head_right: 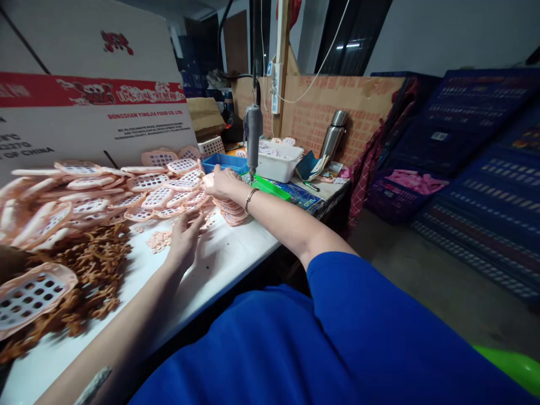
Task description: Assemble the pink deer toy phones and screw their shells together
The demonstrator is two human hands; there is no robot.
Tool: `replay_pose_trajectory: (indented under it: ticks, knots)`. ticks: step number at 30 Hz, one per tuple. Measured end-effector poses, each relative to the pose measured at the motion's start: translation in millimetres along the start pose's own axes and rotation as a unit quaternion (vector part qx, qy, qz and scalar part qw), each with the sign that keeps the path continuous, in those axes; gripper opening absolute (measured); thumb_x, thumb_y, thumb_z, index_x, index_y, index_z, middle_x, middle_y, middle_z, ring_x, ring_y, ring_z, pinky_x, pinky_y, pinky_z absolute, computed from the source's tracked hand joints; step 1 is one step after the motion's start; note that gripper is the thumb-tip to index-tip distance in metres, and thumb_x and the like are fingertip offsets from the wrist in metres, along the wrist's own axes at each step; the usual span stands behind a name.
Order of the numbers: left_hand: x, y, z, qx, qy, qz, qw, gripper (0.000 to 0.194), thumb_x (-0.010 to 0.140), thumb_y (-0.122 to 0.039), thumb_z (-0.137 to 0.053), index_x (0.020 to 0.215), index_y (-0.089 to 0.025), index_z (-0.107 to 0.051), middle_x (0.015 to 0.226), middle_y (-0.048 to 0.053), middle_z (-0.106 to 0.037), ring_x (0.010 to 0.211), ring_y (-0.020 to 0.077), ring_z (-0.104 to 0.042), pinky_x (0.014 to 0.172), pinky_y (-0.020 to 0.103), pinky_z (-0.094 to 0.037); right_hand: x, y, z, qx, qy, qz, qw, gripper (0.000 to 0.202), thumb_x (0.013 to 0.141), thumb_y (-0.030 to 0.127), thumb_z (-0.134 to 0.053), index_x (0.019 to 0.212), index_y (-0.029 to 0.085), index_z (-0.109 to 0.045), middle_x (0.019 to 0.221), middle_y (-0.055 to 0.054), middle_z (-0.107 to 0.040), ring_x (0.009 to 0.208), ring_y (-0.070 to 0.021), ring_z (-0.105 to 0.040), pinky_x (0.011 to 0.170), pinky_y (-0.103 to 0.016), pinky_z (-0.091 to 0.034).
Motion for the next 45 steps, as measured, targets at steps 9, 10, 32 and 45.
replay_pose_trajectory:
  ticks: [9,10,32,45]
  knots:
    - [-26.0,-37.9,-26.4,-0.208,0.075,0.066,0.973,0.059,0.087,-0.074,-0.047,0.112,-0.023,-0.066,0.123,0.013,-0.069,0.115,0.0303,-0.066,0.089,0.047,-0.058,-69.6,2.8,-5.6,0.139,0.012,0.199,0.970,0.088,0.085,0.053,-0.069,0.157,0.017,-0.034,0.157,-0.018,-0.043,0.144,-0.0337,-0.043,0.117,-0.051,-0.039]
    - [-31.6,-39.5,-30.7,-0.240,0.083,0.082,0.964,0.058,0.089,-0.072,-0.046,0.115,-0.024,-0.066,0.125,0.012,-0.070,0.120,0.0313,-0.064,0.092,0.048,-0.057,-74.3,0.4,-10.7,0.144,0.017,0.202,0.969,0.088,0.085,0.054,-0.069,0.157,0.018,-0.034,0.157,-0.018,-0.043,0.145,-0.0338,-0.043,0.117,-0.051,-0.038]
    - [-63.4,-17.1,-48.1,-0.276,-0.004,0.047,0.960,0.061,0.085,-0.069,-0.059,0.125,-0.024,-0.066,0.135,0.011,-0.067,0.142,0.0292,-0.049,0.116,0.042,-0.043,-89.7,-14.5,-58.4,0.079,-0.127,0.356,0.922,0.091,0.088,0.075,-0.049,0.151,0.010,-0.047,0.116,-0.020,-0.064,0.105,-0.0300,-0.058,0.095,-0.049,-0.053]
    - [-67.9,-17.7,-44.6,-0.237,-0.044,0.012,0.970,0.053,0.073,-0.053,-0.081,0.118,-0.028,-0.067,0.129,0.006,-0.070,0.135,0.0268,-0.056,0.115,0.039,-0.045,-97.0,-22.8,-59.2,0.104,-0.184,0.407,0.889,0.077,0.095,0.070,-0.043,0.148,0.014,-0.052,0.127,-0.018,-0.061,0.113,-0.0287,-0.056,0.102,-0.046,-0.050]
Point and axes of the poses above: each hand's wrist, its own x-axis towards the middle knuckle, its own z-axis out of the back of the hand, y = z × x, the point moved 4 cm from there along x, towards the middle knuckle
